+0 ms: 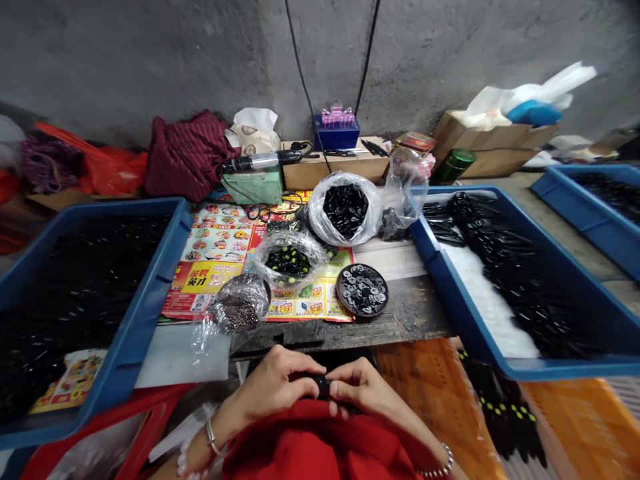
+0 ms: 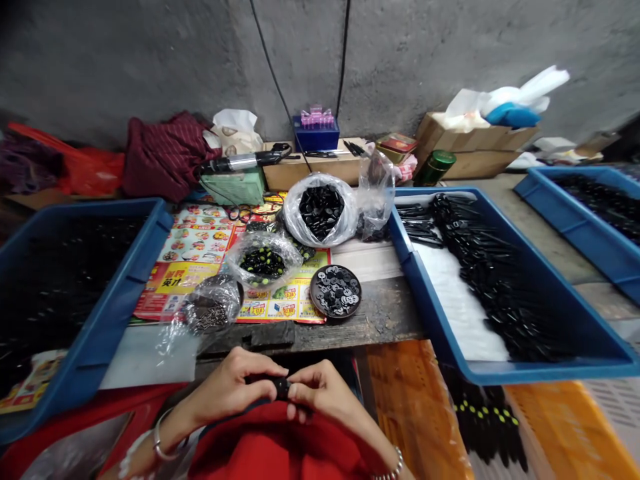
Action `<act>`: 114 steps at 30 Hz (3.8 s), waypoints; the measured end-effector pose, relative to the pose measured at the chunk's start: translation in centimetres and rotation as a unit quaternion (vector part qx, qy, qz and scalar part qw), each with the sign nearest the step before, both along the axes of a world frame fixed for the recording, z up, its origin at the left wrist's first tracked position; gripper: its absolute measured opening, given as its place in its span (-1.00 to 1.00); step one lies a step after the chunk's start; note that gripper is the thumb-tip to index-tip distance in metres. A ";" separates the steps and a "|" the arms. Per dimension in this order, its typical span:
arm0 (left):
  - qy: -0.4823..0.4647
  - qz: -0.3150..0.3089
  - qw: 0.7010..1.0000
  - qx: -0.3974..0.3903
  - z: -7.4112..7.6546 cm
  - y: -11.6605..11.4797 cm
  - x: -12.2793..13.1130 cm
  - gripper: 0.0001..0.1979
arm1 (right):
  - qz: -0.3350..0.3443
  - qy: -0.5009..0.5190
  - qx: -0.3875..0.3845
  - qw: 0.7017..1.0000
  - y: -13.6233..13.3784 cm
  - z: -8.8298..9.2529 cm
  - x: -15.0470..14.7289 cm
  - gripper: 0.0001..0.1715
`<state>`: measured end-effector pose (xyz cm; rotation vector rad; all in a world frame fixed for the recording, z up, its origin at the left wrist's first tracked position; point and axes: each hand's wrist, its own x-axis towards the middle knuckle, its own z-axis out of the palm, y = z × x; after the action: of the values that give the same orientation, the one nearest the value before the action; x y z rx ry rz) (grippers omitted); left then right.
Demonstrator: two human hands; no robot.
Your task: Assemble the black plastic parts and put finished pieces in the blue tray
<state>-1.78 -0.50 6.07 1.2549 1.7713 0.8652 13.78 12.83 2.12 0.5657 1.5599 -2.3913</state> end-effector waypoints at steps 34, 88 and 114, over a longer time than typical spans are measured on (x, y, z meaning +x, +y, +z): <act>-0.133 0.172 0.976 -0.009 -1.1 0.5 1.0 -0.76 | -0.081 0.059 0.255 0.962 -0.7 0.2 -0.6 -0.48; -0.308 0.410 0.842 0.167 -2.4 -0.8 0.7 -0.69 | -0.173 0.221 0.424 0.861 5.9 4.6 -10.2 -0.79; -0.238 0.374 0.878 0.182 -2.8 1.6 2.6 -0.82 | -0.159 0.037 -0.073 0.984 -4.4 -0.9 -3.9 -0.57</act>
<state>0.77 1.12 3.27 0.4338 1.7102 1.8388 9.87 8.39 1.22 0.7515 1.3965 -2.7630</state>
